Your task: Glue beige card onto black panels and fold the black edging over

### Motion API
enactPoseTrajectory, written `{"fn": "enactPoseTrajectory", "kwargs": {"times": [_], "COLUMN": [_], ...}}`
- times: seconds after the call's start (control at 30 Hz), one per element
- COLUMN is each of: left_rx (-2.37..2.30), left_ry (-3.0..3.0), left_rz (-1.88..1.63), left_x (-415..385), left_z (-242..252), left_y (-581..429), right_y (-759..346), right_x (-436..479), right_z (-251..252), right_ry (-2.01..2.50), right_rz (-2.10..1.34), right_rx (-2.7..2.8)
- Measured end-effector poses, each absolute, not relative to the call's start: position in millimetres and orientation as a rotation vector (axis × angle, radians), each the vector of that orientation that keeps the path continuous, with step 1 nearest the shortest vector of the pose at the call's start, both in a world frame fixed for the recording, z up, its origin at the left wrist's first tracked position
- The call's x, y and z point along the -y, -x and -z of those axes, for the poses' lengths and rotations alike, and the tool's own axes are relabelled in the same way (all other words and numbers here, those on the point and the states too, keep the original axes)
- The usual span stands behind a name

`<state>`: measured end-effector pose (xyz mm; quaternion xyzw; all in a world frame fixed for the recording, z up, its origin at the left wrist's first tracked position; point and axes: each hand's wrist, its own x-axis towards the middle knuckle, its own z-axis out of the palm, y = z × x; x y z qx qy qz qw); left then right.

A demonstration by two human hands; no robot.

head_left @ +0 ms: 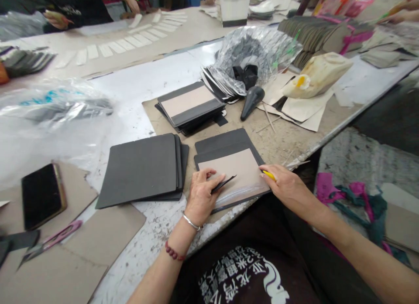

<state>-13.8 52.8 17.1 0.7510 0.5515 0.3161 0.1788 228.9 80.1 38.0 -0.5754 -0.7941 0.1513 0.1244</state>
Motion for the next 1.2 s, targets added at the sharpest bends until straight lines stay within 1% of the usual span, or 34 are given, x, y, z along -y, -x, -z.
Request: {"fn": "enactPoseTrajectory", "kwargs": {"times": [0.13, 0.27, 0.43, 0.53, 0.63, 0.73, 0.8, 0.97, 1.2], "left_rx": [-1.557, -1.55, -1.526, -1.534, -1.533, -1.53, -1.53, -1.526, -1.52], "left_ry": [-2.124, -2.125, -2.101, -2.096, -2.11, -2.132, -2.155, -2.219, -2.253], "left_rz": [-0.919, -0.92, -0.913, -0.928, -0.926, -0.921, -0.923, -0.905, -0.907], "left_x": [-52, -51, -50, -50, -49, -49, -49, -50, -50], "left_z": [-16, -15, -15, -14, -13, -12, -11, -11, -11], "left_y": [13, 13, 13, 13, 12, 14, 15, 16, 17], "right_y": [-217, -215, -221, -223, -223, -218, -214, -204, -202], "right_x": [-86, -105, -127, -134, -136, -133, -129, -122, -119], "right_z": [-43, -50, -49, -47, -45, -47, -50, -59, -58], "right_ry": [1.803, 2.008, 2.04, 1.951, 1.865, 1.945, 2.044, 2.202, 2.207], "right_rz": [-0.544, -0.809, -1.009, -1.095, -0.943, -0.668, -0.568, -0.479, -0.42], "right_rx": [2.16, 1.978, 1.958, 2.046, 2.218, 2.365, 2.432, 2.444, 2.465]}}
